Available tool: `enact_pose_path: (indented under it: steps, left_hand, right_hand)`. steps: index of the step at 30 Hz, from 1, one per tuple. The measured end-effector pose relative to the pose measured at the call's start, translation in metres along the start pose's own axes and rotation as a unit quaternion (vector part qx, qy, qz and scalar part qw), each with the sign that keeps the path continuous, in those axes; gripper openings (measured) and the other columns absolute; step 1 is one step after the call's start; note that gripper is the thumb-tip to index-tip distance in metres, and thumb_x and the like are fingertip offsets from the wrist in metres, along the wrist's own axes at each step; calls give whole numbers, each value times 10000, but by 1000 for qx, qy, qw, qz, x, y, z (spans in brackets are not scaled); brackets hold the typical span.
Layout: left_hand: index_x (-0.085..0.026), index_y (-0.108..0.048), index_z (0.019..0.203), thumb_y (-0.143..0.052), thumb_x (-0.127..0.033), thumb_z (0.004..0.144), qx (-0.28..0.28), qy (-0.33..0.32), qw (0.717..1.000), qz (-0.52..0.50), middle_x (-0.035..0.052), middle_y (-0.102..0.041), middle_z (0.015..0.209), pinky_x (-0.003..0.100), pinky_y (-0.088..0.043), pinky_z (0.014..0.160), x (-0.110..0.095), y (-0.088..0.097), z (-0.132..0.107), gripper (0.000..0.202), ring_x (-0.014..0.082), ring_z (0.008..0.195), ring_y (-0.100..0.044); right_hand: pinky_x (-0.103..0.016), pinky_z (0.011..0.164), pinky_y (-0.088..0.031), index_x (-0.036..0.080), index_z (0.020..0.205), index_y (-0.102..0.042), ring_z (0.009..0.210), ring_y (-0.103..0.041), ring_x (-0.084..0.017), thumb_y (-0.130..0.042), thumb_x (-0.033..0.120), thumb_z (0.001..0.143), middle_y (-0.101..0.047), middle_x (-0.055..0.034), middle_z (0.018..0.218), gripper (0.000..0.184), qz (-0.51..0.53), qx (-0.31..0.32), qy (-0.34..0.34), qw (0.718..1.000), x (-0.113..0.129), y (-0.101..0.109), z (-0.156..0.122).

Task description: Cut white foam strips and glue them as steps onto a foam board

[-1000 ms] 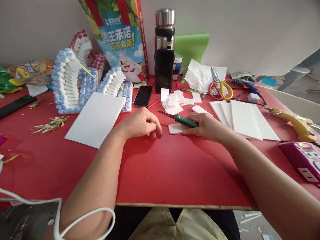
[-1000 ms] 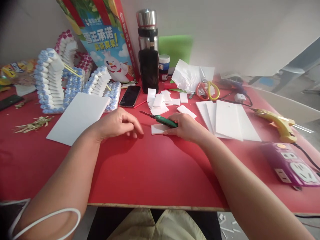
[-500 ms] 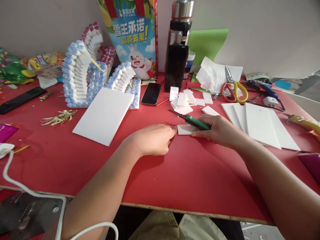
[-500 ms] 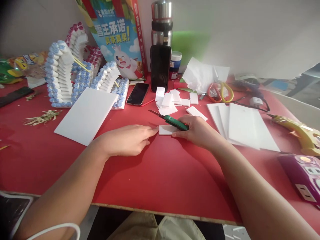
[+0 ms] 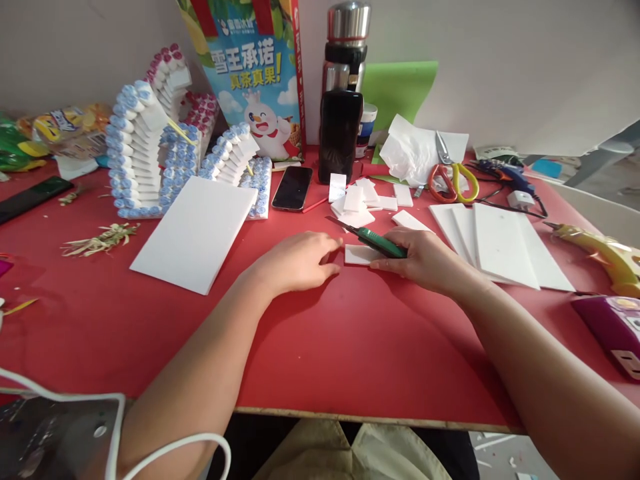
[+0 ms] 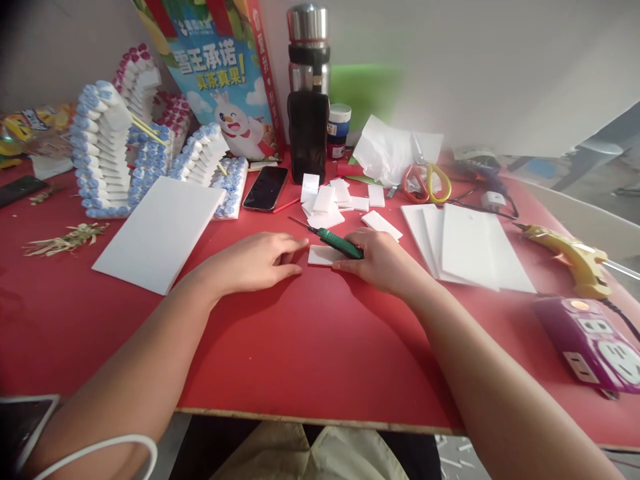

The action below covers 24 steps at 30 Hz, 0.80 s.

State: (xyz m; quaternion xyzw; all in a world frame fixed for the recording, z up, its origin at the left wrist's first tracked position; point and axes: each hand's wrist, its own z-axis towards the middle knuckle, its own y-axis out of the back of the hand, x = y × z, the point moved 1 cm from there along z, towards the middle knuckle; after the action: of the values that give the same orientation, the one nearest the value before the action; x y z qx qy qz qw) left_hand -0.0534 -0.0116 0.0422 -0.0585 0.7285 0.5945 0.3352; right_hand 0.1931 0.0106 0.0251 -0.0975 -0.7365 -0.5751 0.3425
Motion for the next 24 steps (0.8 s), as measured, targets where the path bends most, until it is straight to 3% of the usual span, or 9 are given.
enact_pose_path:
  steps: [2,4,12,17,22,24]
  left_hand:
    - [-234,-718,1241,-704,-380,844,13,-16,999,33,83,-741,1043,302,-426,690,3,-6,5,423,258,887,-672]
    - [-236,-715,1266,-682,-404,871,16,-24,999,26,79,-737,1037,298,-426,686,6,-11,10,431,245,880,-667]
    - [-210,-784,991,-733,-329,799,-29,12,996,-88,7,-688,740,276,-409,587,8,-21,15,231,173,658,-605]
    - [-212,-780,1042,-746,-343,794,-41,14,994,-99,6,-686,750,275,-412,592,9,-21,15,282,173,674,-608]
    - [-216,-773,876,-689,-347,849,-9,-26,994,-104,11,-705,795,280,-430,634,12,-16,13,158,162,678,-603]
    - [-223,-785,895,-681,-354,863,-12,-30,993,-113,15,-720,842,279,-451,671,15,-14,13,171,167,720,-627]
  right_hand:
    - [-312,626,-353,214,746,-566,686,-483,-174,-733,525,795,-541,8,725,356,-7,-5,0,1000,1,0,-1]
    - [-313,629,-355,214,750,-575,694,-487,-179,-734,517,787,-550,3,729,344,-8,-5,-1,1000,2,0,-1]
    - [-306,623,-349,216,758,-585,695,-494,-188,-732,528,782,-569,-8,729,345,-13,-20,4,1000,3,-2,0]
    - [-302,610,-326,216,715,-528,672,-459,-168,-732,525,809,-522,10,695,382,-25,-20,9,999,4,-2,-1]
    - [-305,627,-339,216,730,-537,693,-470,-171,-730,496,825,-530,12,719,353,-22,-9,20,1000,4,-1,-2]
    - [-306,623,-335,217,736,-543,685,-461,-168,-728,500,828,-524,16,720,351,-22,-13,20,999,4,-1,-2]
